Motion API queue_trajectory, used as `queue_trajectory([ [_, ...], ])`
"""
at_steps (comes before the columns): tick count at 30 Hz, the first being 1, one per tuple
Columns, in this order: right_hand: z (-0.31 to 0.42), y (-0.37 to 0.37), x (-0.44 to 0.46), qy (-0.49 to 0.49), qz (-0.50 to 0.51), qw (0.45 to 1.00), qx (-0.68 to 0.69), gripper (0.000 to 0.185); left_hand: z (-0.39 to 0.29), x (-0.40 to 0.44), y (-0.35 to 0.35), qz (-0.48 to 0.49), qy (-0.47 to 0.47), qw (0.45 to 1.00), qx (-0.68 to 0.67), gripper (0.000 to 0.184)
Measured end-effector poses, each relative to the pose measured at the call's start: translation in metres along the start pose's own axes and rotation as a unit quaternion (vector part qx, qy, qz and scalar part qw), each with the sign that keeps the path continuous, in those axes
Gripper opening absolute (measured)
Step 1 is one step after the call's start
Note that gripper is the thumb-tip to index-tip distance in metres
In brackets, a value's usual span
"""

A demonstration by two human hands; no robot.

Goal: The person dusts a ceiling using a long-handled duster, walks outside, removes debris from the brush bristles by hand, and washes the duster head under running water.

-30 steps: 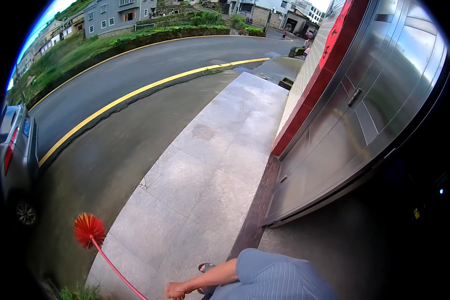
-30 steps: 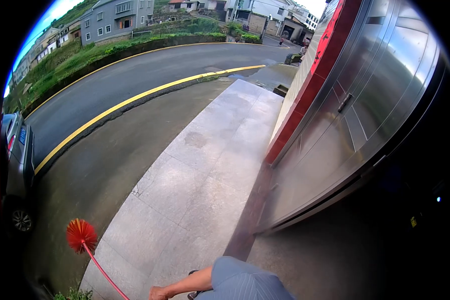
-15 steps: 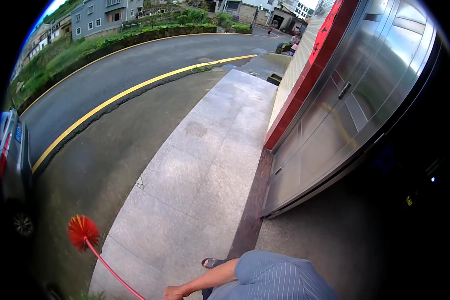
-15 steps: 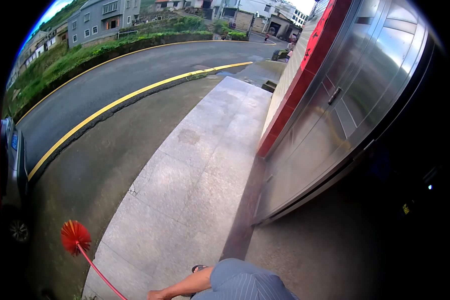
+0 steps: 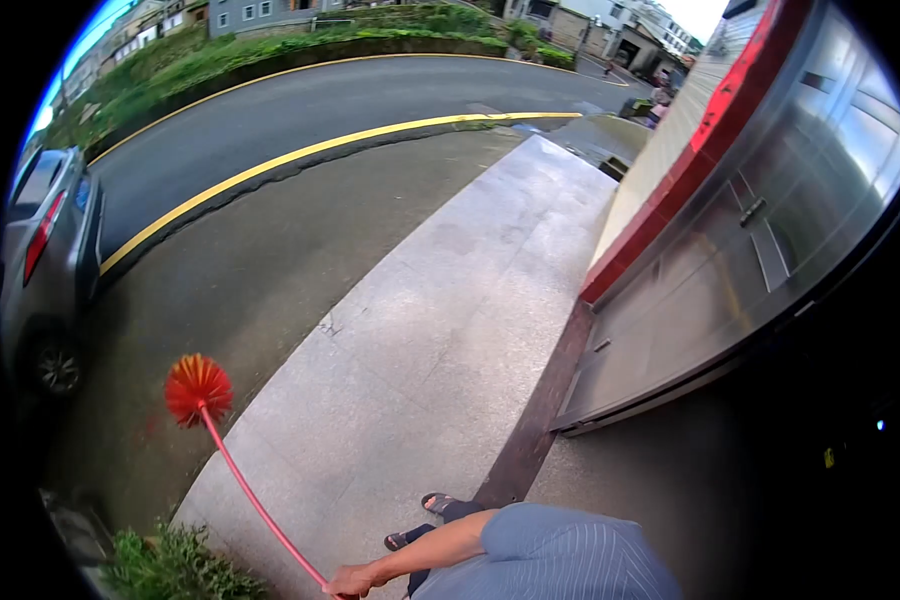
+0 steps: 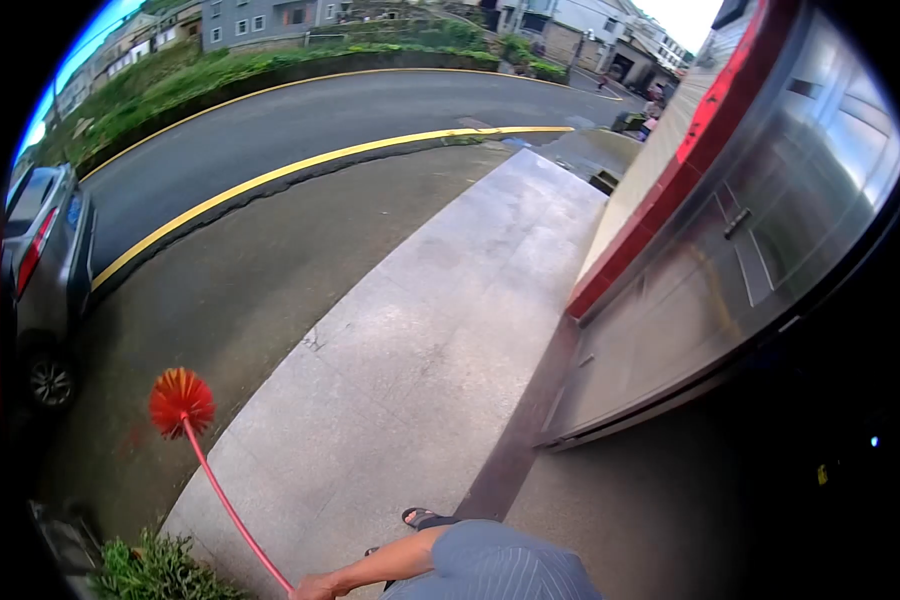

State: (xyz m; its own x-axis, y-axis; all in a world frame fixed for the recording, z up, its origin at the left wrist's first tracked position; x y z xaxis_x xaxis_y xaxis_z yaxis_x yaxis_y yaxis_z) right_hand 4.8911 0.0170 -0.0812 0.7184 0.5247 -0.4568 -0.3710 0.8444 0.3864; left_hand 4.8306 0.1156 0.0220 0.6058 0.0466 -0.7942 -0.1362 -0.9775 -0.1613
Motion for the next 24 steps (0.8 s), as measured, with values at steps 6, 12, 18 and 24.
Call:
queue_trajectory([
  [6,0.013,0.000,0.034,0.103,-0.031,0.985,0.136,0.044,0.002,0.036,-0.028,-0.034,0.133,0.990,-0.019,0.033],
  [12,0.032,0.018,0.073,0.105,-0.061,0.974,0.193,0.042,0.043,0.047,-0.083,-0.195,0.276,0.940,0.044,0.028],
  [18,0.049,0.020,0.132,0.125,-0.074,0.974,0.176,0.042,0.072,0.036,-0.150,-0.336,0.145,0.918,-0.150,0.027],
  [24,0.074,-0.007,0.202,0.137,-0.086,0.977,0.138,0.041,0.057,0.037,-0.239,-0.513,0.129,0.825,-0.199,0.032],
])
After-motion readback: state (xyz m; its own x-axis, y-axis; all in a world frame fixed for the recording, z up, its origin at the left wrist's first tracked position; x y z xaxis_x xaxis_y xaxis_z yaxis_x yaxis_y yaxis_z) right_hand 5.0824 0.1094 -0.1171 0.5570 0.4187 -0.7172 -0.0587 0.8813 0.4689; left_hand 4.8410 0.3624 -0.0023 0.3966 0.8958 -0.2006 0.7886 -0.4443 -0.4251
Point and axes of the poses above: each hand's wrist, its own x-axis towards the middle knuckle, its own y-axis out of the palm, z = x × y, the point moved 3 cm from there along x, towards the middle knuckle, and after that the axes turned 2 degrees about z, right-handed, at the moved point
